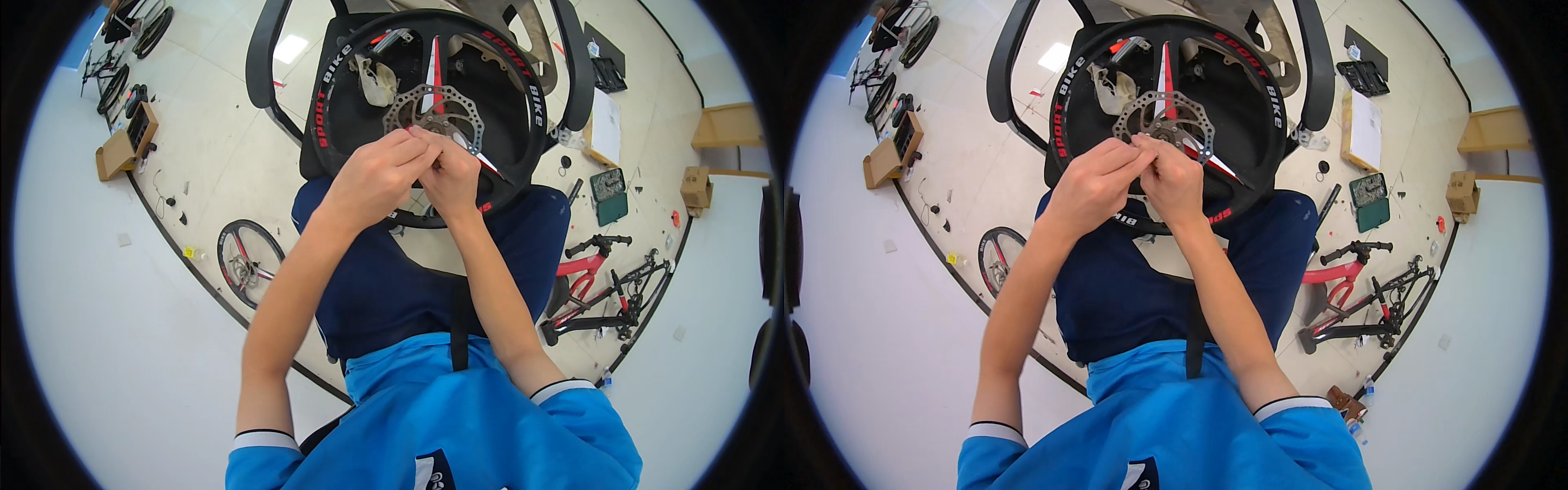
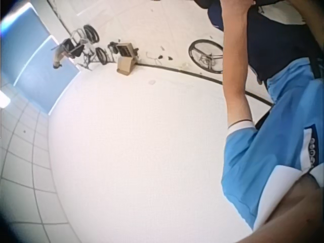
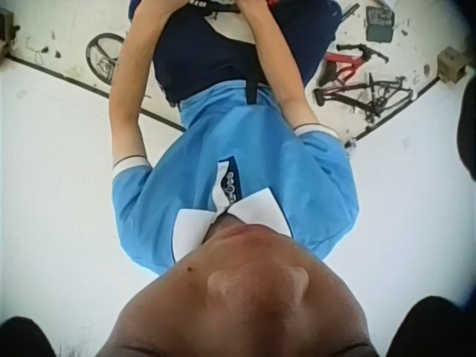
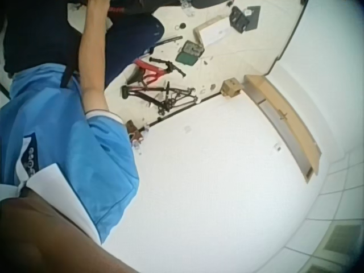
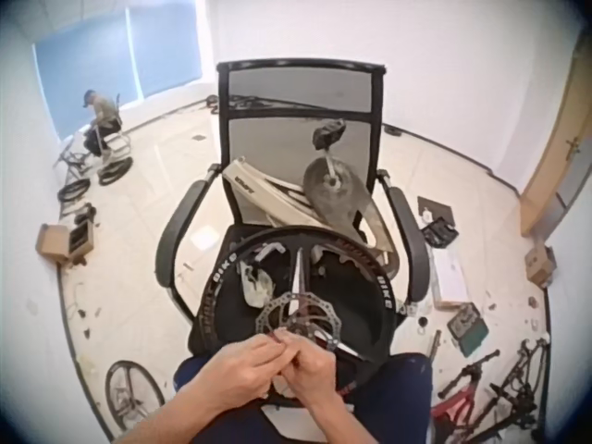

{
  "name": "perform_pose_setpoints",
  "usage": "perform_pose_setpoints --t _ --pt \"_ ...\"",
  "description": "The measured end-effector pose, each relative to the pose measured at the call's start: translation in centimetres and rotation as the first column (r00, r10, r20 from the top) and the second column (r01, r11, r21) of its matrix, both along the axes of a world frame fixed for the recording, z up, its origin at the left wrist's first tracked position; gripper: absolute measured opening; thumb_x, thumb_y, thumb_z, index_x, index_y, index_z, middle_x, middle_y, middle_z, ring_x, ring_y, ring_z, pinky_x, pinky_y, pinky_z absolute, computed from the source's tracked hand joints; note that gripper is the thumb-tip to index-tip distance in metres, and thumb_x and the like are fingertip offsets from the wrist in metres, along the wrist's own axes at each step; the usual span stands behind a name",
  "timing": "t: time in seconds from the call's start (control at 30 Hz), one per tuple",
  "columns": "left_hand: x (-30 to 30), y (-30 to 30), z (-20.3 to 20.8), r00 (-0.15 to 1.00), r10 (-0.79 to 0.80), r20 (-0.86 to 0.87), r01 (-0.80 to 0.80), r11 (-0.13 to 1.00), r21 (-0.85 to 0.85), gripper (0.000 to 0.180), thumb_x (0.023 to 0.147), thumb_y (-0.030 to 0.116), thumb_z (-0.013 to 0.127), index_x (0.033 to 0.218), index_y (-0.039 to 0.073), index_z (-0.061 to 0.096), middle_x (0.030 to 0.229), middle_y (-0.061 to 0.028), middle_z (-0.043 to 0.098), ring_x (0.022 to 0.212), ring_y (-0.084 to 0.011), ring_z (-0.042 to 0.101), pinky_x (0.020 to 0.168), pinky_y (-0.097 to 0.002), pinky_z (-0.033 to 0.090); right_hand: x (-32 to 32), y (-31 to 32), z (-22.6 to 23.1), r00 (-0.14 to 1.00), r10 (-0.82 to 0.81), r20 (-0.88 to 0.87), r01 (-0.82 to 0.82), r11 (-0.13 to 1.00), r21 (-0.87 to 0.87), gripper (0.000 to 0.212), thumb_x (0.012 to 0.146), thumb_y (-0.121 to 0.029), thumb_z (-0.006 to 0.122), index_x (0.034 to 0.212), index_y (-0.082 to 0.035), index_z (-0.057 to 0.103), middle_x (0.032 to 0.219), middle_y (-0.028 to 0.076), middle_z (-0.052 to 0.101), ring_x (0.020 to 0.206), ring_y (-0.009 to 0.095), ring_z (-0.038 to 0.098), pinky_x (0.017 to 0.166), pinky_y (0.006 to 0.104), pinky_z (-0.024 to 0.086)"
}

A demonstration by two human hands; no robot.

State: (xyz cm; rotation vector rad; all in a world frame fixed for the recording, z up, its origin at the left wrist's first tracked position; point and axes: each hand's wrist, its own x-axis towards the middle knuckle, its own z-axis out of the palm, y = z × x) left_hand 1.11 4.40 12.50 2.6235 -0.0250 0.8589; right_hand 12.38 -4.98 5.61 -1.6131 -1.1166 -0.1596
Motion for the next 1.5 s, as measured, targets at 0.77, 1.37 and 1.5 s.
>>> perform_pose_setpoints --t 0.77,1.37,1.5 --pt "1.4 -3.9 -2.1 0.965 0.161 0.207 -0.162 0.987 -0.010 0.035 0.071 -0.010 0.070 0.106 -0.006 0.070 0.095 -0.0116 0.068 0.079 -0.0261 0.068 0.068 -0.0338 0.057 0.6 -1.0 -0.4 0.983 -0.163 -0.086 0.172 0.979 0.112 0.023 0.077 0.004 0.079 0.099 0.001 0.074 0.092 0.014 0.076 0.078 0.024 0.074 0.065 0.0301 0.060" --pt "2.0 -4.4 -2.6 0.917 0.310 0.252 -0.270 0.946 -0.181 0.026 0.075 -0.005 0.075 0.102 -0.003 0.072 0.084 -0.0100 0.068 0.068 -0.0231 0.066 0.062 -0.0318 0.054 0.6 -0.7 -0.3 0.990 -0.142 -0.004 0.142 0.985 0.099 0.020 0.078 -0.002 0.081 0.097 0.002 0.073 0.095 0.015 0.076 0.082 0.028 0.074 0.068 0.0310 0.059" --pt "2.1 -4.0 -2.0 0.920 0.338 0.200 -0.289 0.927 -0.238 0.027 0.077 -0.006 0.071 0.104 -0.001 0.072 0.086 -0.0105 0.067 0.073 -0.0247 0.066 0.064 -0.0331 0.055 1.1 -0.4 -0.3 0.991 -0.136 0.015 0.135 0.989 0.058 0.021 0.076 0.000 0.079 0.096 0.002 0.073 0.095 0.015 0.075 0.082 0.028 0.074 0.068 0.0316 0.059"
